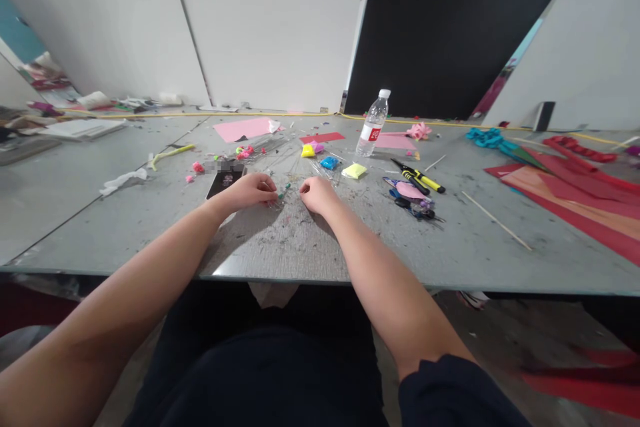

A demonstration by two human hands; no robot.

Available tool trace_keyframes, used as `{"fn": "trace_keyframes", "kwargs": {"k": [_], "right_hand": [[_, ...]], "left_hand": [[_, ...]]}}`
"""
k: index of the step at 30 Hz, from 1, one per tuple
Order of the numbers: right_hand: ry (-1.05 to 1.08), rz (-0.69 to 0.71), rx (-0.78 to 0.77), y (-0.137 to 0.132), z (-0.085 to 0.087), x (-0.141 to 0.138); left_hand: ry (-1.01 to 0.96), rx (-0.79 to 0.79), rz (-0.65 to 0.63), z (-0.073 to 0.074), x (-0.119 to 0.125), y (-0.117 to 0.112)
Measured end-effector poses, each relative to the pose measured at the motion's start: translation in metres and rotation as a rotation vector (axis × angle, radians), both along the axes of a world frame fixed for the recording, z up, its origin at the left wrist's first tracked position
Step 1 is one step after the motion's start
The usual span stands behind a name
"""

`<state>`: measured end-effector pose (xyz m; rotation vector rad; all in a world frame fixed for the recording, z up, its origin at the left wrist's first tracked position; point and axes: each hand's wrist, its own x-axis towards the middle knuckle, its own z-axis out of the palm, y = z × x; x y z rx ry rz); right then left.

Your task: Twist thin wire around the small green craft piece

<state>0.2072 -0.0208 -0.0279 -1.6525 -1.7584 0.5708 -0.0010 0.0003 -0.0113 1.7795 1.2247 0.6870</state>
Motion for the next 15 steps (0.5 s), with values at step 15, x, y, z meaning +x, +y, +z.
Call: {"fn": "trace_keyframes", "kwargs": {"k": [15], "right_hand": [[-0.131, 0.034, -0.034, -0.004, 0.004, -0.005]], "left_hand": [[0.655, 0.496, 0.120, 0.011, -0.030, 0.016]]}}
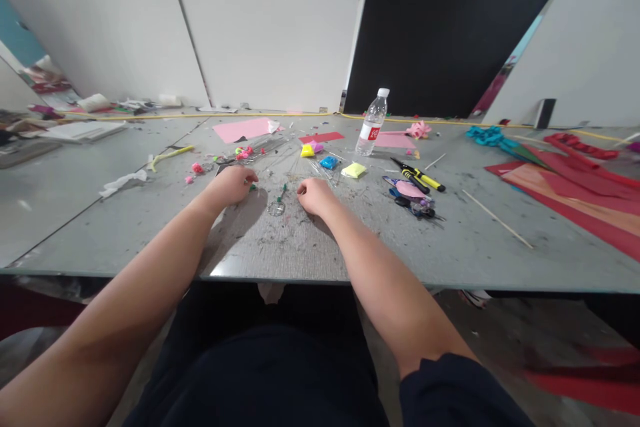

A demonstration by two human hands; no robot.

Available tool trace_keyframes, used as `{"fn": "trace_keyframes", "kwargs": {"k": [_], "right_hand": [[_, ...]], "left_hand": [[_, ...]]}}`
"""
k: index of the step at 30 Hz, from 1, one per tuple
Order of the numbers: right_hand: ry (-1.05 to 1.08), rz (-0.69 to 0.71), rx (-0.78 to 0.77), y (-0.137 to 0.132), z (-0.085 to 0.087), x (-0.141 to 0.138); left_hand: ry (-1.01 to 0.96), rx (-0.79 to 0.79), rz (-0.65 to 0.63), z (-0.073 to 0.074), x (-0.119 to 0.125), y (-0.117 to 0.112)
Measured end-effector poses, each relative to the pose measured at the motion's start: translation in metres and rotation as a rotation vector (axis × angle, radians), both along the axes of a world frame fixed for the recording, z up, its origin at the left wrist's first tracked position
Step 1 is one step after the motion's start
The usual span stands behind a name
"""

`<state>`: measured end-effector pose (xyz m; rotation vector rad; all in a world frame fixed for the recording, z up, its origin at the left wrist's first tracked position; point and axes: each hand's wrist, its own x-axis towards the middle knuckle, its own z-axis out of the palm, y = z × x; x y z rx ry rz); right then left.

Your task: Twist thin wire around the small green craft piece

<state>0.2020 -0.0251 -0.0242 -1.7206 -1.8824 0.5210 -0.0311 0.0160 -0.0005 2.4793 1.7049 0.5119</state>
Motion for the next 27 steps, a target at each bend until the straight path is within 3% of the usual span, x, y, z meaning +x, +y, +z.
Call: {"fn": "trace_keyframes", "kwargs": {"k": [3, 5, 16, 20, 23, 27], "right_hand": [[-0.041, 0.005, -0.020, -0.002, 0.002, -0.001], [-0.064, 0.012, -0.029, -0.002, 0.003, -0.001], [-0.094, 0.034, -0.019, -0.004, 0.004, -0.004], [-0.086, 0.028, -0.016, -0.003, 0.002, -0.002], [-0.088, 0.028, 0.003, -0.003, -0.001, -0.003], [-0.062, 0.073, 0.051, -0.006, -0.006, -0.011]], "left_hand": [[0.263, -0.005, 0.030, 0.003, -0.001, -0.005], [0.337, -0.005, 0.029, 0.004, 0.001, -0.009], [0.347, 0.012, 0.114, -0.002, 0.004, -0.011], [0.255, 0.047, 0.112, -0.004, 0.002, -0.003], [0.109, 0.137, 0.109, -0.002, 0.004, 0.002], [-0.110, 0.124, 0.093, 0.002, 0.011, 0.003]]}}
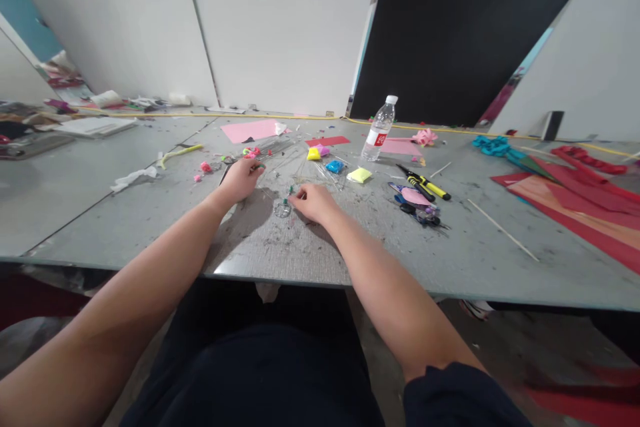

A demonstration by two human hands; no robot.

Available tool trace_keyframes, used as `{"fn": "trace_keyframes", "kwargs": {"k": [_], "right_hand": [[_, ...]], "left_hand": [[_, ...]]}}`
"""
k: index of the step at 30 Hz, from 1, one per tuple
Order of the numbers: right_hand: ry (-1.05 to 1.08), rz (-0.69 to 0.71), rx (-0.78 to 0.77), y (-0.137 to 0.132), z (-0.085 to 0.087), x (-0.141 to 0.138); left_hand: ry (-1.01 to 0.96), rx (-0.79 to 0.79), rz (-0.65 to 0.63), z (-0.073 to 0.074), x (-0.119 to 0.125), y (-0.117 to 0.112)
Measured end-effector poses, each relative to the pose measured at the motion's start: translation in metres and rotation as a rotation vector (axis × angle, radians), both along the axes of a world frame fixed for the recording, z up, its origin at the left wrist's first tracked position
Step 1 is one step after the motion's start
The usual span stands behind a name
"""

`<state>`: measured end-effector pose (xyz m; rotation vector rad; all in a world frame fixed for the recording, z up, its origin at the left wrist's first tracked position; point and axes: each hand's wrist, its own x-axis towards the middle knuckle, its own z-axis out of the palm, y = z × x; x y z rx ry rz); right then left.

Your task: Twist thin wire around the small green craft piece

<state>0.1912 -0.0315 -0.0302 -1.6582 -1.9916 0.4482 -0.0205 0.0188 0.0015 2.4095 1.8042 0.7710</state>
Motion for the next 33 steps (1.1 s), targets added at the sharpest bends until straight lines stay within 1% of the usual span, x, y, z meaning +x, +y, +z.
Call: {"fn": "trace_keyframes", "kwargs": {"k": [2, 5, 7, 9, 12, 14, 18, 21, 24, 27, 33], "right_hand": [[0.017, 0.032, -0.025, -0.003, -0.002, -0.005], [0.012, 0.077, -0.101, -0.007, -0.003, -0.009], [0.014, 0.082, -0.135, -0.007, -0.003, -0.009], [0.020, 0.064, -0.152, -0.006, -0.002, -0.007], [0.015, 0.026, -0.147, -0.004, -0.002, -0.003], [0.010, 0.010, -0.149, -0.002, -0.002, -0.001], [-0.008, 0.019, -0.137, -0.002, -0.002, -0.001], [-0.013, 0.053, -0.102, -0.002, -0.002, -0.002], [-0.013, 0.091, -0.082, -0.001, -0.002, -0.001], [-0.001, 0.089, -0.093, 0.000, -0.002, -0.001], [-0.033, 0.083, -0.079, -0.003, 0.001, -0.002]], "left_hand": [[-0.068, -0.004, 0.010, 0.002, 0.002, -0.002], [-0.104, 0.017, -0.006, 0.002, 0.004, -0.005], [-0.137, 0.015, -0.025, 0.001, 0.005, -0.006], [-0.199, -0.029, -0.044, -0.001, 0.005, -0.007], [-0.337, -0.157, -0.081, -0.004, 0.006, -0.008], [-0.373, -0.197, -0.115, -0.005, 0.007, -0.009], [-0.323, -0.145, -0.183, -0.007, 0.008, -0.009], [-0.309, -0.167, -0.218, -0.008, 0.007, -0.005], [-0.255, -0.148, -0.175, -0.009, 0.008, -0.002], [-0.241, -0.098, -0.106, -0.009, 0.009, 0.000], [-0.302, -0.174, -0.162, -0.005, 0.011, -0.005]]}}
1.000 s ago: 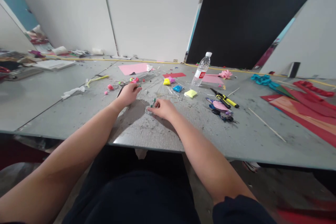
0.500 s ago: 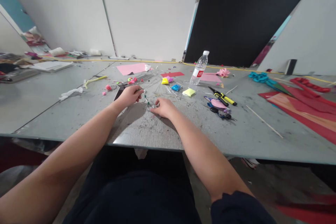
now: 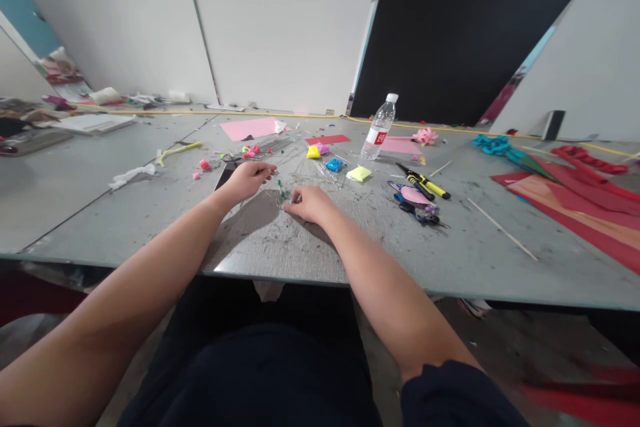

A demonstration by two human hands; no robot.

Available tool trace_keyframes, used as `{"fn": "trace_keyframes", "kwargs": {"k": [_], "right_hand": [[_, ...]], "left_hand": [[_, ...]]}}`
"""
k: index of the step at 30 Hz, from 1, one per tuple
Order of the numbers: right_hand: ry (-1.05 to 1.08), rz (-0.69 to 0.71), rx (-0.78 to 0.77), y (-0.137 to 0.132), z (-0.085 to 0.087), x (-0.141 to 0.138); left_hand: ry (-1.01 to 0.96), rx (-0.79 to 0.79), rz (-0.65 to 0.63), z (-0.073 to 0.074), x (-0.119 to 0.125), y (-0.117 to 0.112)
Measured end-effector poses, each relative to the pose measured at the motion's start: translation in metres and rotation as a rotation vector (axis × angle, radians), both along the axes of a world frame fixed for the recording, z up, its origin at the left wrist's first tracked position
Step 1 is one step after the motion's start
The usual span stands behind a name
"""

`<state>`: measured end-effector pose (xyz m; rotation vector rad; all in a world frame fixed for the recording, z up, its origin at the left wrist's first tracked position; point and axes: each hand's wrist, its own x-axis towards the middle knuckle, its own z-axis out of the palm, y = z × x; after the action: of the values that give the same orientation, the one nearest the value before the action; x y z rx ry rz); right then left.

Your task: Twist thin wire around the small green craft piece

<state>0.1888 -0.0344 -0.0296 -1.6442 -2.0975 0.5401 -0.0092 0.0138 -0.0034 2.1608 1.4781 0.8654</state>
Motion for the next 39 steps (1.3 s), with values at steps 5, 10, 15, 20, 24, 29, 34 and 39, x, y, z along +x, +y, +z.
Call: {"fn": "trace_keyframes", "kwargs": {"k": [5, 10, 15, 20, 24, 29, 34, 39], "right_hand": [[-0.006, 0.012, -0.013, -0.003, 0.003, 0.000], [0.106, -0.023, 0.101, -0.002, 0.004, 0.002], [0.332, 0.087, 0.204, -0.006, 0.008, 0.002], [0.331, 0.161, 0.228, -0.006, 0.008, 0.004], [0.329, 0.136, 0.262, -0.001, 0.007, 0.005], [0.364, -0.024, 0.285, 0.003, 0.006, 0.007], [0.359, -0.058, 0.248, 0.004, 0.007, 0.010], [0.342, -0.042, 0.252, 0.003, 0.007, 0.008]], "left_hand": [[-0.227, -0.073, -0.005, 0.003, 0.001, -0.006], [-0.372, -0.155, -0.105, 0.002, 0.005, -0.009], [-0.291, -0.247, -0.193, -0.002, 0.018, -0.022], [-0.556, -0.508, -0.195, -0.001, 0.027, -0.037], [-0.536, -0.556, -0.247, 0.007, 0.019, -0.034], [0.021, -0.053, 0.133, 0.022, -0.021, -0.011], [0.304, -0.136, 0.393, 0.029, -0.070, 0.008], [0.372, -0.367, 0.358, 0.031, -0.088, 0.010]]}}
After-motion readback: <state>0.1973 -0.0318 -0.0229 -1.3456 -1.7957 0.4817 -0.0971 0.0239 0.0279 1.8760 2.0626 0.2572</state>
